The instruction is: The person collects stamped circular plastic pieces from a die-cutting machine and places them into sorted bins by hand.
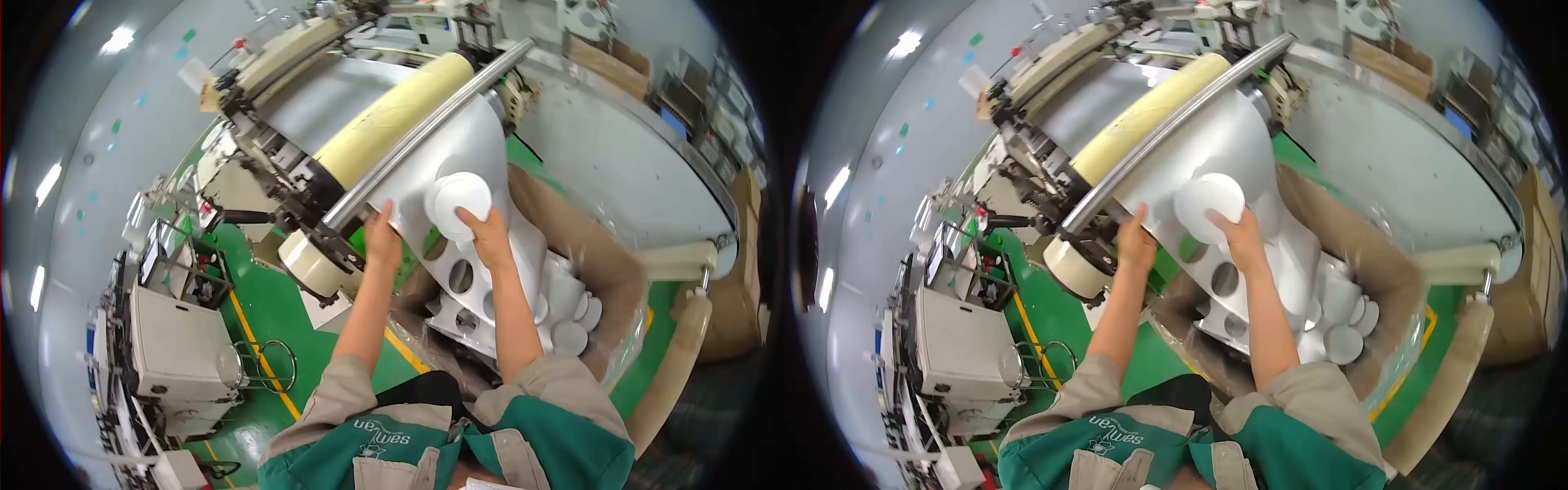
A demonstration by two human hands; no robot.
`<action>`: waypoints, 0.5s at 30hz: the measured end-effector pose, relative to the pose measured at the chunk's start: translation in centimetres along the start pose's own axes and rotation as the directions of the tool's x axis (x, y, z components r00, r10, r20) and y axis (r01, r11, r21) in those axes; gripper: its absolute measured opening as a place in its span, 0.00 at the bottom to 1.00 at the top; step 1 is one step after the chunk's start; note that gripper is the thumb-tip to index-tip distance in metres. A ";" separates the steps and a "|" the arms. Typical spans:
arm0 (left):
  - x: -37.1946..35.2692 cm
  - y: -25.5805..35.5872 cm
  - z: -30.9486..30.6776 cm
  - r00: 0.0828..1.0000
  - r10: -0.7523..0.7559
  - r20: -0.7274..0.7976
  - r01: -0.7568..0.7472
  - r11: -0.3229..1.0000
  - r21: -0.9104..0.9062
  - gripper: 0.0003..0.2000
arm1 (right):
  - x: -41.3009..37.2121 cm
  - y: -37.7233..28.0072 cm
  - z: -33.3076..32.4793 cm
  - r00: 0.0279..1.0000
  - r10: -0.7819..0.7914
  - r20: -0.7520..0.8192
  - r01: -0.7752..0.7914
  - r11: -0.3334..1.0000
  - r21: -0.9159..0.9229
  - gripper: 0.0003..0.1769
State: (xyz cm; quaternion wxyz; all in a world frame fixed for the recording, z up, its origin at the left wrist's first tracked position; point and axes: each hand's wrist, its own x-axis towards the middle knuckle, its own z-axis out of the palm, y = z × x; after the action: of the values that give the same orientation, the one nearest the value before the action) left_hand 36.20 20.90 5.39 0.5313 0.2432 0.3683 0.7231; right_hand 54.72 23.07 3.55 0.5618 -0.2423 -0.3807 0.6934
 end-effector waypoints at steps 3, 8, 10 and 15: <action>-1.1 -1.9 -0.9 0.999 -0.032 -0.008 0.033 0.998 0.060 0.13 | 2.8 0.5 2.3 0.997 -0.013 0.078 0.041 0.929 -0.367 0.23; -0.8 -2.7 -3.3 0.993 -0.119 0.027 0.112 0.977 0.183 0.11 | 2.4 2.3 1.2 0.989 0.139 0.052 -0.125 0.969 -0.215 0.23; -1.2 -2.1 -2.5 0.993 -0.103 0.059 0.091 0.981 0.171 0.10 | 1.0 3.0 1.0 0.996 0.089 0.026 -0.089 0.996 -0.007 0.22; -1.6 -1.9 -2.1 0.996 -0.078 0.051 0.062 0.965 0.254 0.10 | 0.2 3.8 1.9 1.000 0.008 -0.020 -0.007 1.000 0.009 0.19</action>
State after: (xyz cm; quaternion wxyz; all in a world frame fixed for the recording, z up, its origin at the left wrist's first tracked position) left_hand 36.25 19.10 2.69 0.5322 0.3175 0.4493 0.6436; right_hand 50.93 22.44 1.63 0.5641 -0.2482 -0.3710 0.6947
